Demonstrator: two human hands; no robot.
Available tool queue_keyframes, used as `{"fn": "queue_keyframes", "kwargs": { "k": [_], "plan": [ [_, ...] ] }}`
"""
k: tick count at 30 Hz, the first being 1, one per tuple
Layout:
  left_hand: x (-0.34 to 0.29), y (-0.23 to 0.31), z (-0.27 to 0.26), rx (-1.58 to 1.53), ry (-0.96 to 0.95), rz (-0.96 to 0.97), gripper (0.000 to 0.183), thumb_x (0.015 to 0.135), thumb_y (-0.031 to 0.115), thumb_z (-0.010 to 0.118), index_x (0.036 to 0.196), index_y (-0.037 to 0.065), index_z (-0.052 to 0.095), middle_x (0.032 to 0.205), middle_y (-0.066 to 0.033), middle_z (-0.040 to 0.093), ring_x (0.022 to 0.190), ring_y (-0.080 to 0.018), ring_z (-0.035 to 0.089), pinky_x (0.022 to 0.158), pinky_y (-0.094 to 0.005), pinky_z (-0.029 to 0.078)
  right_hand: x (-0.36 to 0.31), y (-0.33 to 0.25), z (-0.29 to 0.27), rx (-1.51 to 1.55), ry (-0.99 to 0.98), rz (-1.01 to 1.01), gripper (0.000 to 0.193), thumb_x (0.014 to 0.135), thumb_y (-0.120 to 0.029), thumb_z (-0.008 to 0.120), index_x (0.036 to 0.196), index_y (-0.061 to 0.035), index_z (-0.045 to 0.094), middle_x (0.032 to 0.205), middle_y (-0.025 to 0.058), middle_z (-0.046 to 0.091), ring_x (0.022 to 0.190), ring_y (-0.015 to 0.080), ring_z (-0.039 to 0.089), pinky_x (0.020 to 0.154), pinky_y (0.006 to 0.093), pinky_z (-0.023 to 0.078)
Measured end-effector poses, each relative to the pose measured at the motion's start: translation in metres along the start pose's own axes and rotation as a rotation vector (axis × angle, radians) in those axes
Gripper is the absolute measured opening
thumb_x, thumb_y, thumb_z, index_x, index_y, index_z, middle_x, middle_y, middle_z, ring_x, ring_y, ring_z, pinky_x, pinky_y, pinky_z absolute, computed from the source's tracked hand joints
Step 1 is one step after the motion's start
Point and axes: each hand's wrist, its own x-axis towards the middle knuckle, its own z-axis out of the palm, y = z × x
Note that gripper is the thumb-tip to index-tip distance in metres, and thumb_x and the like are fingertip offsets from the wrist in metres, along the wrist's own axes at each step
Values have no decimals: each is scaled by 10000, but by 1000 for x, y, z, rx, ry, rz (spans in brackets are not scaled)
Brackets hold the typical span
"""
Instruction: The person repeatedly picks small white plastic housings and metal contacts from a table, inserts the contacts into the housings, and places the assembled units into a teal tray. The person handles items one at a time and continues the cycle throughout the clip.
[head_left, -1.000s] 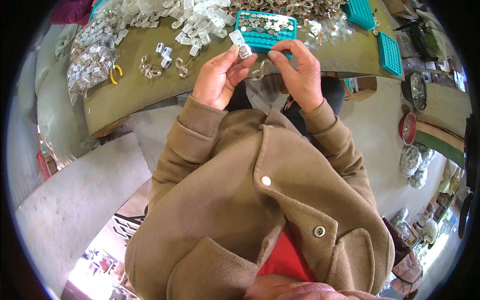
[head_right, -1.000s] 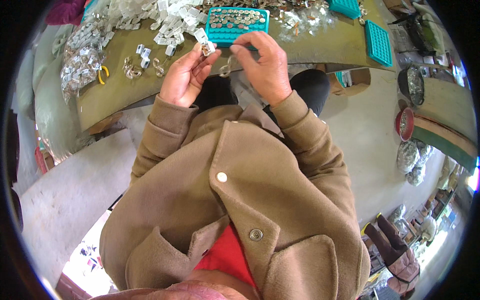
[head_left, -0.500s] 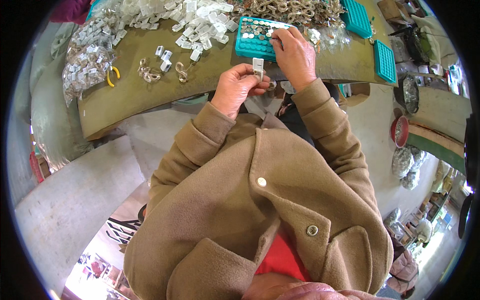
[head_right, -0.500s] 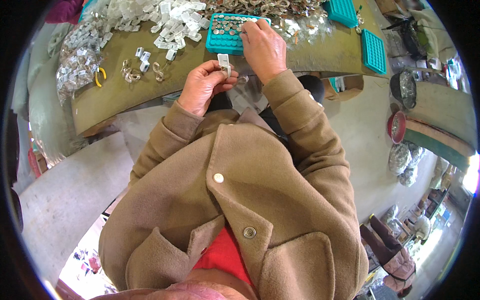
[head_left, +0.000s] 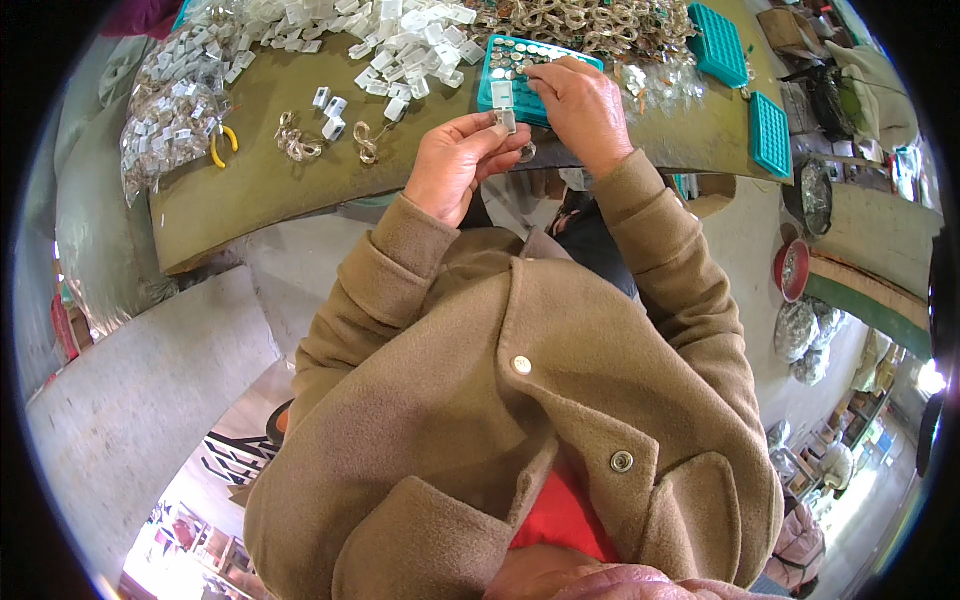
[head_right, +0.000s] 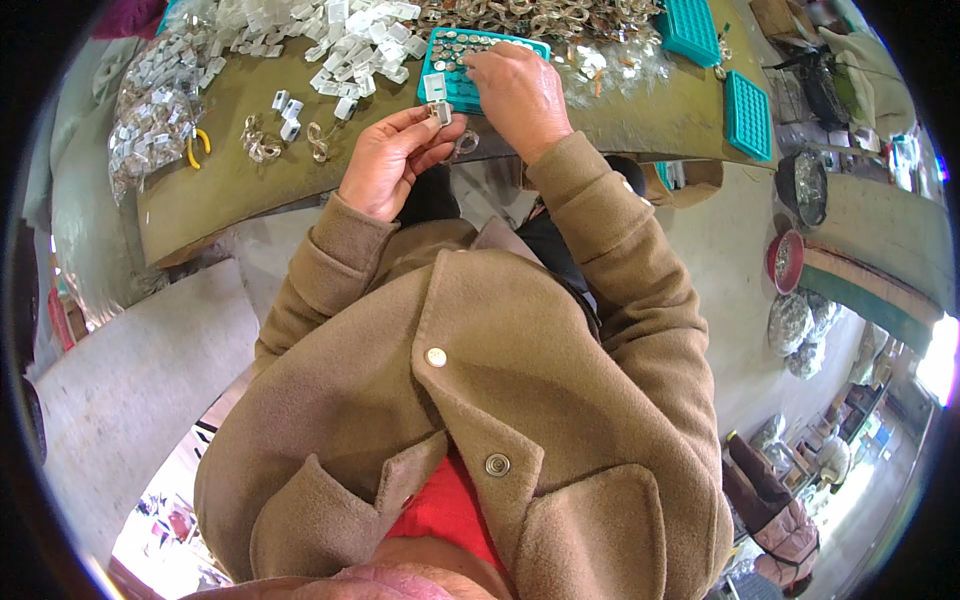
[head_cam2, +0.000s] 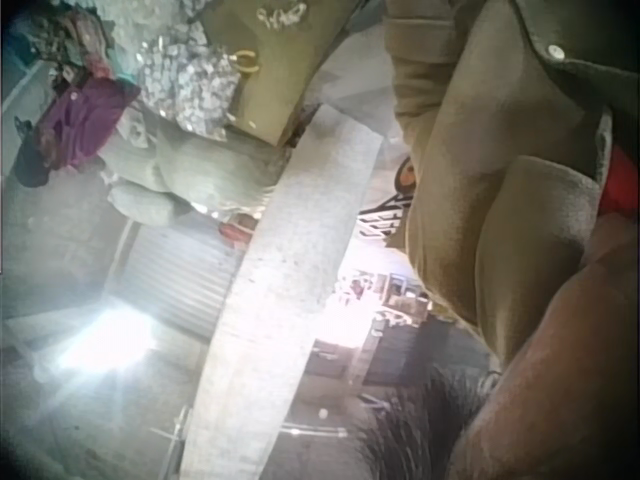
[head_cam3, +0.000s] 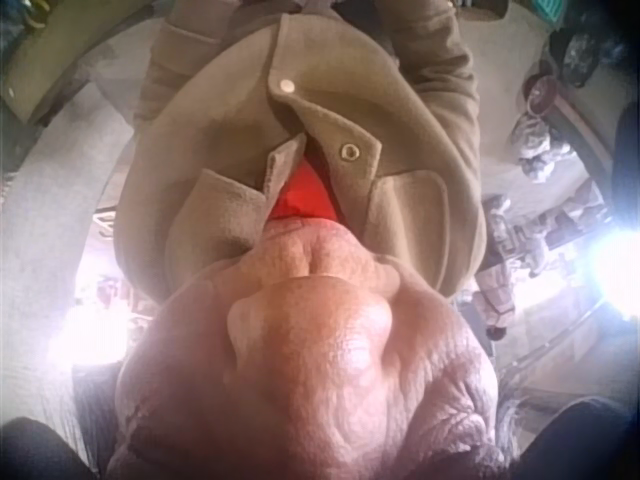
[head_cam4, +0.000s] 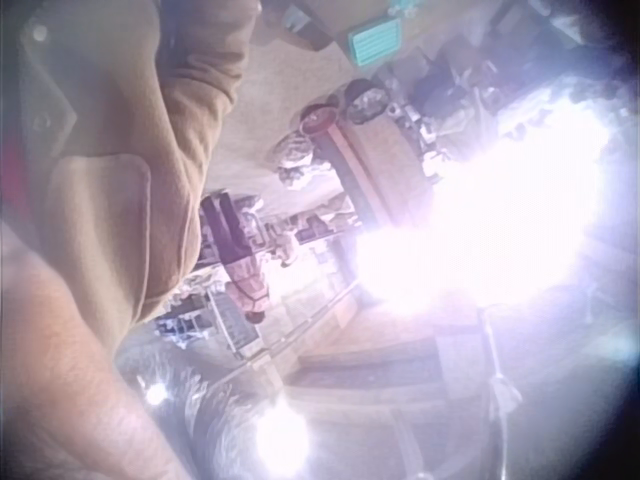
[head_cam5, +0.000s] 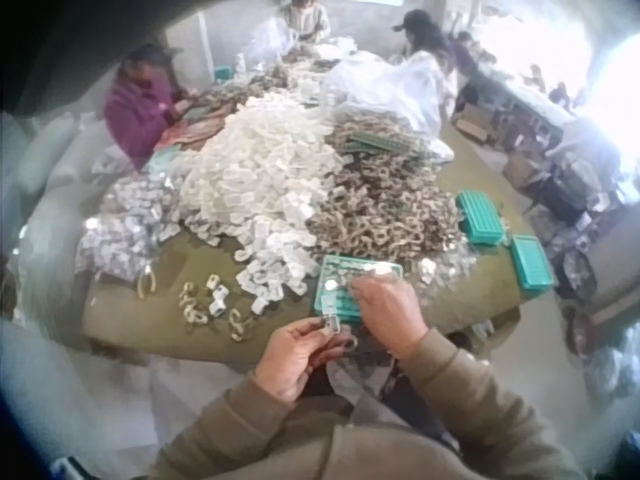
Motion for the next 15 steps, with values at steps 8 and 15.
{"fn": "queue_keyframes", "kwargs": {
  "k": [8, 15],
  "plan": [
    [2, 4, -1, 1, -8, 29, 277, 956, 99, 582, 1195, -41, 577, 1083, -141, 687, 920, -147, 687, 764, -220, 579, 5, -7, -11, 35, -44, -62, 140, 829, -131, 643, 948, -58, 647, 857, 132, 645, 808, 325, 638, 722, 409, 516],
    [-2, 1, 4, 10, -30, 55, 272, 942, 83, 606, 1185, -39, 596, 1037, -99, 683, 884, -129, 679, 751, -218, 575, -21, -36, -27, 351, -36, -20, 135, 833, -122, 674, 913, -48, 594, 796, 89, 612, 727, 256, 634, 647, 351, 512]
  ]
}}
